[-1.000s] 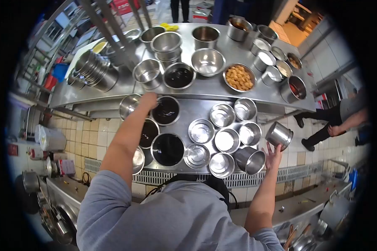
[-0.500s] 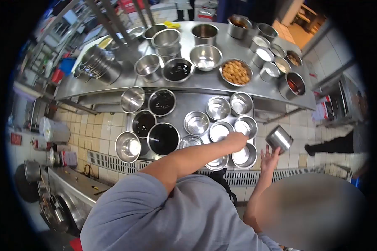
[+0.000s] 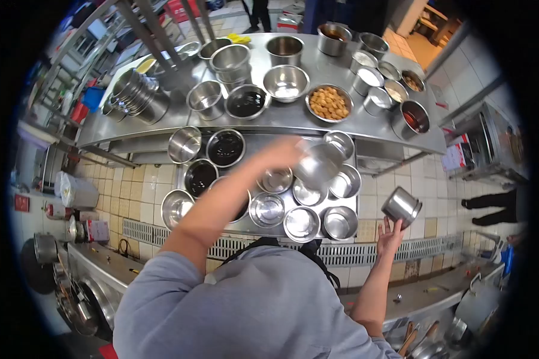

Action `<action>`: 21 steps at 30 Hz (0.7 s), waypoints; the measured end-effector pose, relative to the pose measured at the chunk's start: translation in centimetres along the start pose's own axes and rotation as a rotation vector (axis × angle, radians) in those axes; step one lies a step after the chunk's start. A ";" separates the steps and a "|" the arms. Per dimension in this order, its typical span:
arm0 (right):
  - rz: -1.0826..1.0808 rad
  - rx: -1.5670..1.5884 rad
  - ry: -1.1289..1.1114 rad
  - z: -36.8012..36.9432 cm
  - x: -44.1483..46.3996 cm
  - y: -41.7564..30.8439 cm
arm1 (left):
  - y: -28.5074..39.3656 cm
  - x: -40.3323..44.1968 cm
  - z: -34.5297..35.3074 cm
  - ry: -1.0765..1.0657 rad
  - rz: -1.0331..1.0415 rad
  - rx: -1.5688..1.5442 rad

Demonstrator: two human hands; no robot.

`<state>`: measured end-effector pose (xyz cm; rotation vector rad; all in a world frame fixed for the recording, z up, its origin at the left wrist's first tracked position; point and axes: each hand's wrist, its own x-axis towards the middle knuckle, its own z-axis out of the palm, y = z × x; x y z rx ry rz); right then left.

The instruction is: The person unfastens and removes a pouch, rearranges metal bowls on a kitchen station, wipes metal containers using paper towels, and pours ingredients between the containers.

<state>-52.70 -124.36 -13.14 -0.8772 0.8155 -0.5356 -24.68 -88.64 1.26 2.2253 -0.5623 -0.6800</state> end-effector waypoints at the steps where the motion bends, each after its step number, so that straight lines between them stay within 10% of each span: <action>1: -0.062 -0.031 -0.034 -0.1 -0.2 -0.7 | -1.2 -0.7 -2.7 0.159 -0.061 0.048; 8: -0.192 -0.319 -0.494 5.9 -3.0 -7.4 | -20.6 5.8 -3.8 0.225 -0.351 0.451; 11: -0.257 -0.794 -0.656 9.0 -3.8 -10.1 | -9.6 0.9 -3.4 0.480 -0.254 0.418; 13: -0.466 -1.178 -0.702 14.3 -6.6 -12.9 | -2.9 -0.8 -2.4 0.351 0.173 0.246; 15: -0.645 -1.218 -0.832 16.7 -6.6 -13.3 | 3.6 -2.6 0.7 -0.046 0.407 -0.299; 21: -0.738 -0.717 -1.042 17.5 -3.2 -13.1 | 8.9 -2.2 10.5 -0.003 0.355 -0.857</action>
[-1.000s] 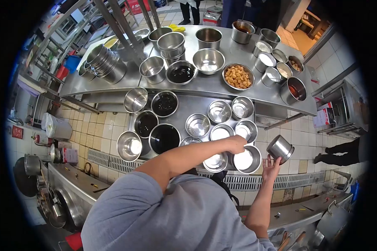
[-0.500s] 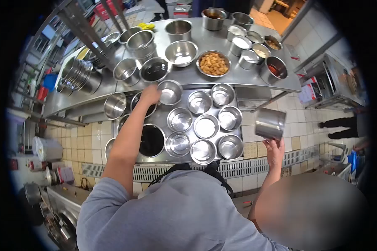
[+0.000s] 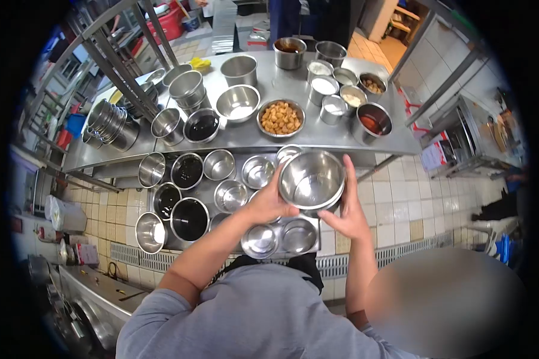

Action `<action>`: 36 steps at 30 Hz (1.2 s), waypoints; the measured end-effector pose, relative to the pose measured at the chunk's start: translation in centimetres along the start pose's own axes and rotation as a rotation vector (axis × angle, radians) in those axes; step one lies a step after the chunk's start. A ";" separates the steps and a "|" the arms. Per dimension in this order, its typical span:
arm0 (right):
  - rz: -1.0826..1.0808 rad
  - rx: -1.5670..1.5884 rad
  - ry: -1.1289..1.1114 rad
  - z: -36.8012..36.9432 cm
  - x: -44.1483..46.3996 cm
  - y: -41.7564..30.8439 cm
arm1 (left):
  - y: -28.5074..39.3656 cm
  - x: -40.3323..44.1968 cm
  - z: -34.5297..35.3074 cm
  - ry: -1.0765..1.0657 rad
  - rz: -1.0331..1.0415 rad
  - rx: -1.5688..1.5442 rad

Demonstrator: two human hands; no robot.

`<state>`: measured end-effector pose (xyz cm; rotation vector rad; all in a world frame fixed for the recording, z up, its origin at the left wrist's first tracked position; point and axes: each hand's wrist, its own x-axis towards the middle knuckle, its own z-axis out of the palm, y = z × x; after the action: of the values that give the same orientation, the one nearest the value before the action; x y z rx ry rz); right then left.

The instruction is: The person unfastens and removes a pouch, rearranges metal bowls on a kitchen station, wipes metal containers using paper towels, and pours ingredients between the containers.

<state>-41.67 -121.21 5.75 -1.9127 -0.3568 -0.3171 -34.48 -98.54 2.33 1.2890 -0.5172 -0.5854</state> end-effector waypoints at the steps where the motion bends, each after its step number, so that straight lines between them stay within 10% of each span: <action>1: 0.046 0.286 0.022 -1.0 -0.4 0.6 | -0.3 0.8 1.1 -0.021 0.068 0.109; 10: 0.245 0.476 -0.310 -11.3 -6.9 4.6 | -4.6 0.0 11.1 -0.134 -0.489 -0.041; 12: 0.311 0.319 -0.324 -11.1 -6.3 4.2 | -5.2 -0.3 12.4 -0.034 -0.331 0.061; 17: 0.190 0.412 -0.394 -2.6 1.1 11.0 | -2.6 -0.2 3.9 0.260 -0.503 0.090; 36: -0.045 0.479 -0.237 6.6 23.0 21.2 | -2.6 15.3 -17.8 0.303 0.072 0.680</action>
<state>-11.87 -120.13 -5.87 -1.4716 -0.5778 -0.0251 -11.73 -96.13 -3.42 1.9539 -0.5246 -0.1372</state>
